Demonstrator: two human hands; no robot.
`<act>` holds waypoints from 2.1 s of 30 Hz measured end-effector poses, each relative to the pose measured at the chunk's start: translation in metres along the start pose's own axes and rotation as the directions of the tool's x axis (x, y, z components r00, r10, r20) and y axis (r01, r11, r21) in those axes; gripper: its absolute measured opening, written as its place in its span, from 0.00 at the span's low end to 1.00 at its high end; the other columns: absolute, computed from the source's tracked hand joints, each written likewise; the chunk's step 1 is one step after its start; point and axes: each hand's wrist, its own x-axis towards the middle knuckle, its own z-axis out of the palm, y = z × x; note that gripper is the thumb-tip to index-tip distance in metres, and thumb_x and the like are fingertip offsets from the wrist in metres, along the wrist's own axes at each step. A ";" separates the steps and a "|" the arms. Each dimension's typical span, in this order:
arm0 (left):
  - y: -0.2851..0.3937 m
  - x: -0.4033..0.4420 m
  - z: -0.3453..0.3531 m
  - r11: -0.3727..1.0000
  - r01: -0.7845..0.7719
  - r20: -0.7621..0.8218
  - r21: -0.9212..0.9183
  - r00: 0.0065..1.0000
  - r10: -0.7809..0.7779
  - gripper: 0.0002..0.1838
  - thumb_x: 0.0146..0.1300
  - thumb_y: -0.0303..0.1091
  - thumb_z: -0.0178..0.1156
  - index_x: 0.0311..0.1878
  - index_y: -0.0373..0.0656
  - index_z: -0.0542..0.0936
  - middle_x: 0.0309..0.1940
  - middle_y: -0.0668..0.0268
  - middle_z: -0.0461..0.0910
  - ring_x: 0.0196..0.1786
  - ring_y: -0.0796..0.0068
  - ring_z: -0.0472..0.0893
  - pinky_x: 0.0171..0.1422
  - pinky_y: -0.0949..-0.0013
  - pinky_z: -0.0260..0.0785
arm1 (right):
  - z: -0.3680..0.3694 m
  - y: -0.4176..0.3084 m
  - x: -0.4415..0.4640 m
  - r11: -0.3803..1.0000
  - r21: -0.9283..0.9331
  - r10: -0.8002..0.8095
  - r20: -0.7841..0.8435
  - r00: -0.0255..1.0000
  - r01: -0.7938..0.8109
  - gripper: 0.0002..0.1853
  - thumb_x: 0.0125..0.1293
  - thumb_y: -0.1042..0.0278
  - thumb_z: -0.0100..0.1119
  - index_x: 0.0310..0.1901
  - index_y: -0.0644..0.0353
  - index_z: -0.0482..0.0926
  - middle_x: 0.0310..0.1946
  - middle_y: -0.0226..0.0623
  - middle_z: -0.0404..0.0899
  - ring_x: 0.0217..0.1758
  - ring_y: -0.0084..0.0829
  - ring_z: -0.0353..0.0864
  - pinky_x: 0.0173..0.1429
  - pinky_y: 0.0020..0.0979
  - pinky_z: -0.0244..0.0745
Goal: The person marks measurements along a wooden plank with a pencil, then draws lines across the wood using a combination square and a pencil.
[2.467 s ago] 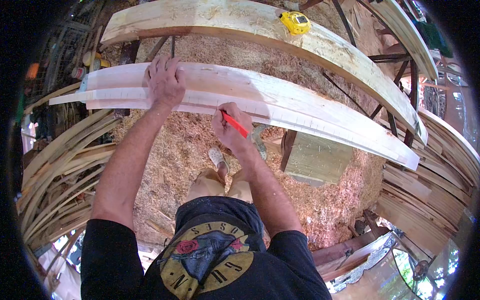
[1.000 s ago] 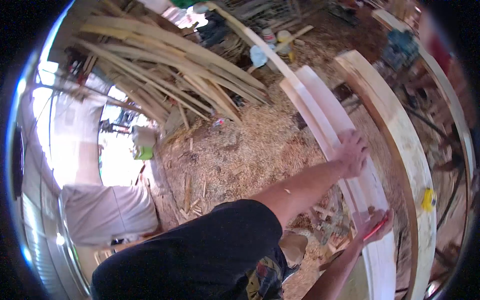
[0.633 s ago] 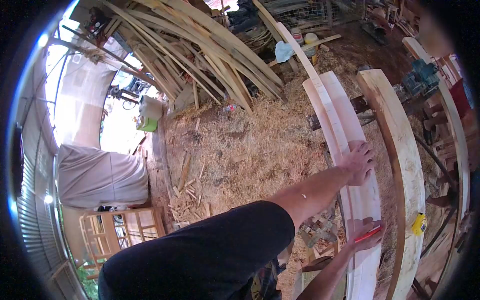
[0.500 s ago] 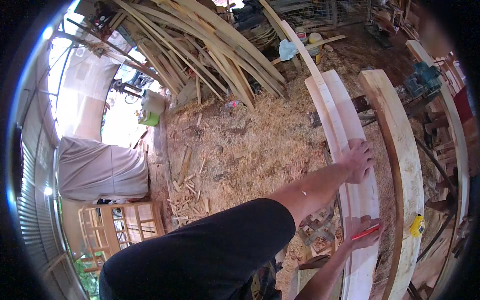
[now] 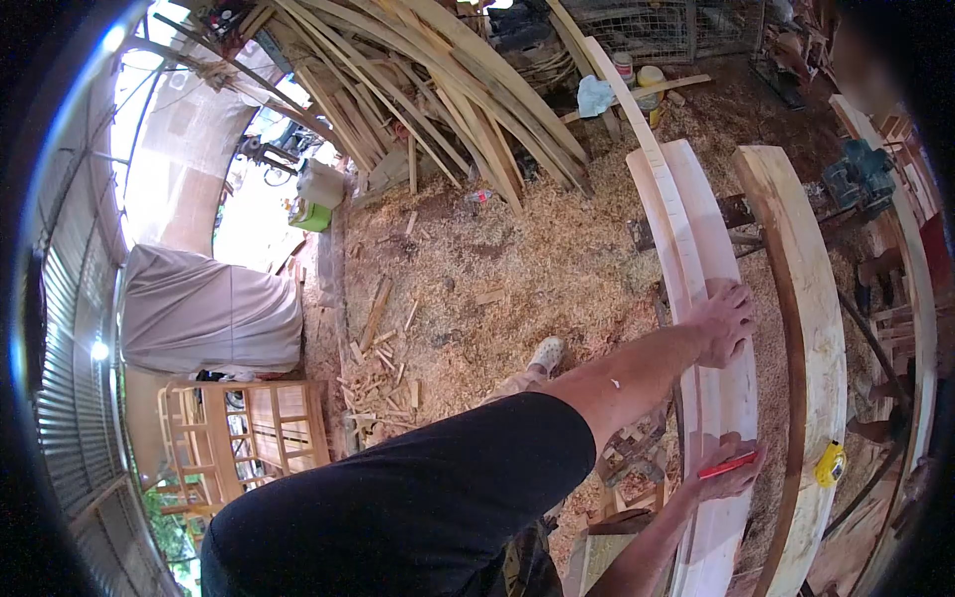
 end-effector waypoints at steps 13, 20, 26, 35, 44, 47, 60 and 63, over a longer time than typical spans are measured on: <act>0.002 0.003 0.007 0.995 -0.001 0.098 -0.099 0.995 0.010 0.32 0.70 0.52 0.55 0.69 0.40 0.78 0.74 0.48 0.69 0.82 0.42 0.57 0.87 0.35 0.43 | -0.001 0.011 -0.003 0.996 -0.077 0.036 -0.013 0.999 -0.037 0.31 0.72 0.50 0.64 0.71 0.58 0.75 0.64 0.51 0.81 0.64 0.53 0.83 0.66 0.52 0.78; -0.022 0.010 0.005 0.975 -0.103 0.238 -0.194 0.960 0.149 0.33 0.75 0.53 0.51 0.76 0.43 0.72 0.82 0.49 0.60 0.86 0.40 0.51 0.88 0.34 0.38 | -0.002 0.019 -0.008 0.972 -0.164 0.179 0.062 0.982 -0.167 0.33 0.75 0.49 0.62 0.74 0.61 0.72 0.64 0.55 0.81 0.62 0.58 0.83 0.66 0.51 0.79; -0.103 0.049 -0.010 0.985 -0.155 0.334 -0.069 0.927 0.170 0.33 0.77 0.51 0.47 0.81 0.50 0.68 0.85 0.54 0.56 0.88 0.45 0.46 0.88 0.34 0.36 | 0.001 0.019 -0.007 0.969 -0.235 -0.089 -0.072 0.993 0.070 0.33 0.78 0.48 0.60 0.70 0.69 0.72 0.58 0.59 0.82 0.59 0.58 0.84 0.61 0.55 0.77; -0.177 0.057 0.007 0.903 -0.427 0.009 -0.057 0.904 0.428 0.19 0.72 0.44 0.56 0.62 0.48 0.79 0.59 0.56 0.78 0.65 0.49 0.73 0.74 0.38 0.58 | 0.011 0.033 -0.033 0.965 0.041 0.260 0.013 0.966 -0.260 0.20 0.76 0.50 0.60 0.56 0.59 0.78 0.37 0.33 0.80 0.41 0.34 0.80 0.47 0.37 0.77; -0.197 0.087 -0.035 0.869 -0.466 0.173 -0.163 0.854 0.490 0.18 0.78 0.46 0.53 0.59 0.47 0.82 0.59 0.59 0.83 0.66 0.56 0.77 0.74 0.48 0.61 | -0.010 -0.042 -0.002 0.973 -0.186 0.125 -0.078 0.989 -0.137 0.30 0.68 0.57 0.69 0.68 0.62 0.74 0.51 0.49 0.84 0.58 0.53 0.82 0.68 0.50 0.73; -0.194 0.085 -0.036 0.880 -0.447 0.165 -0.163 0.867 0.471 0.17 0.78 0.46 0.53 0.58 0.47 0.82 0.57 0.60 0.83 0.65 0.57 0.78 0.74 0.48 0.61 | -0.016 -0.052 0.002 0.967 -0.185 0.171 -0.055 0.984 -0.178 0.30 0.69 0.59 0.68 0.68 0.62 0.74 0.50 0.49 0.85 0.56 0.53 0.83 0.65 0.50 0.76; -0.272 0.135 -0.062 0.902 -0.380 -0.086 -0.205 0.925 0.370 0.10 0.73 0.40 0.60 0.48 0.46 0.85 0.46 0.56 0.86 0.55 0.49 0.82 0.64 0.47 0.72 | -0.016 -0.056 0.003 0.972 -0.154 0.168 -0.065 0.984 -0.177 0.28 0.67 0.61 0.67 0.66 0.61 0.75 0.52 0.47 0.84 0.59 0.52 0.81 0.70 0.50 0.72; -0.289 0.139 -0.074 0.922 -0.345 -0.150 -0.179 0.935 0.320 0.11 0.73 0.41 0.60 0.47 0.47 0.86 0.47 0.56 0.87 0.55 0.49 0.82 0.63 0.48 0.72 | -0.016 -0.057 0.002 0.970 -0.133 0.197 -0.059 0.979 -0.203 0.27 0.68 0.61 0.66 0.67 0.59 0.75 0.51 0.46 0.84 0.59 0.51 0.81 0.70 0.49 0.72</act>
